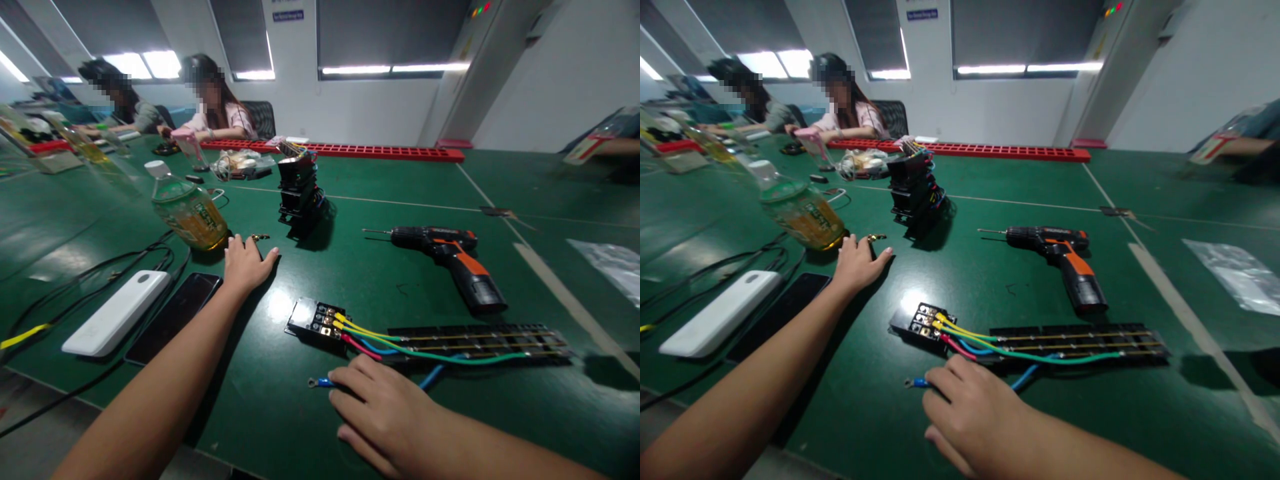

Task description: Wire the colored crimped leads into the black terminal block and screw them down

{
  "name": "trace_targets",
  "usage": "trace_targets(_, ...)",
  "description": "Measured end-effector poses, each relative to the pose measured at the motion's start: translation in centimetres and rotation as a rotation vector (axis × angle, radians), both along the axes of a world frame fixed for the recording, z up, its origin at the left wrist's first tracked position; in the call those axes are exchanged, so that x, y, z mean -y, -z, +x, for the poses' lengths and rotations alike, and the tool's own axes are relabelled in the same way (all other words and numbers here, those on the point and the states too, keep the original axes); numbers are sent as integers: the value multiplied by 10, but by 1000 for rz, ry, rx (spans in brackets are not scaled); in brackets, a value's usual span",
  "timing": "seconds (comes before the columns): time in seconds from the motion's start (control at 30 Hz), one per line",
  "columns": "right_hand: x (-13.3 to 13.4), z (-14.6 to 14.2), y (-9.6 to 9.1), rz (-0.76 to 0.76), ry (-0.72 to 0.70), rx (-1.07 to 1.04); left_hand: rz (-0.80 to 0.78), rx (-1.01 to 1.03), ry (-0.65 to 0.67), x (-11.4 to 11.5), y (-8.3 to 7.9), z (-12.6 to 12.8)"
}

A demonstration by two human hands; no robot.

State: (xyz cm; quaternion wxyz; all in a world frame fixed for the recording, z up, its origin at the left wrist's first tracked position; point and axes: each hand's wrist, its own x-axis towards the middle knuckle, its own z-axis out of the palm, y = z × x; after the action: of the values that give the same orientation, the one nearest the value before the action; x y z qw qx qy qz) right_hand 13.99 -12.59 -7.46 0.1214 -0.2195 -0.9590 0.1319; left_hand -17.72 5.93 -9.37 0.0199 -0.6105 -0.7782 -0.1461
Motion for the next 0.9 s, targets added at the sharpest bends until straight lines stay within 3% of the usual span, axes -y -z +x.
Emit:
trace_targets(0.27, -1, 0, 1, -63, -5, 17, -10, -40, -18, 5, -3, 3)
trace_targets(0.5, -1, 0, -2, -31, -10, 1, 46, -146, 59, 9, -4, 1)
trace_targets(0.9, 0, -1, -3, 4, -4, -18, 13, -232, 159, 27, -25, 9)
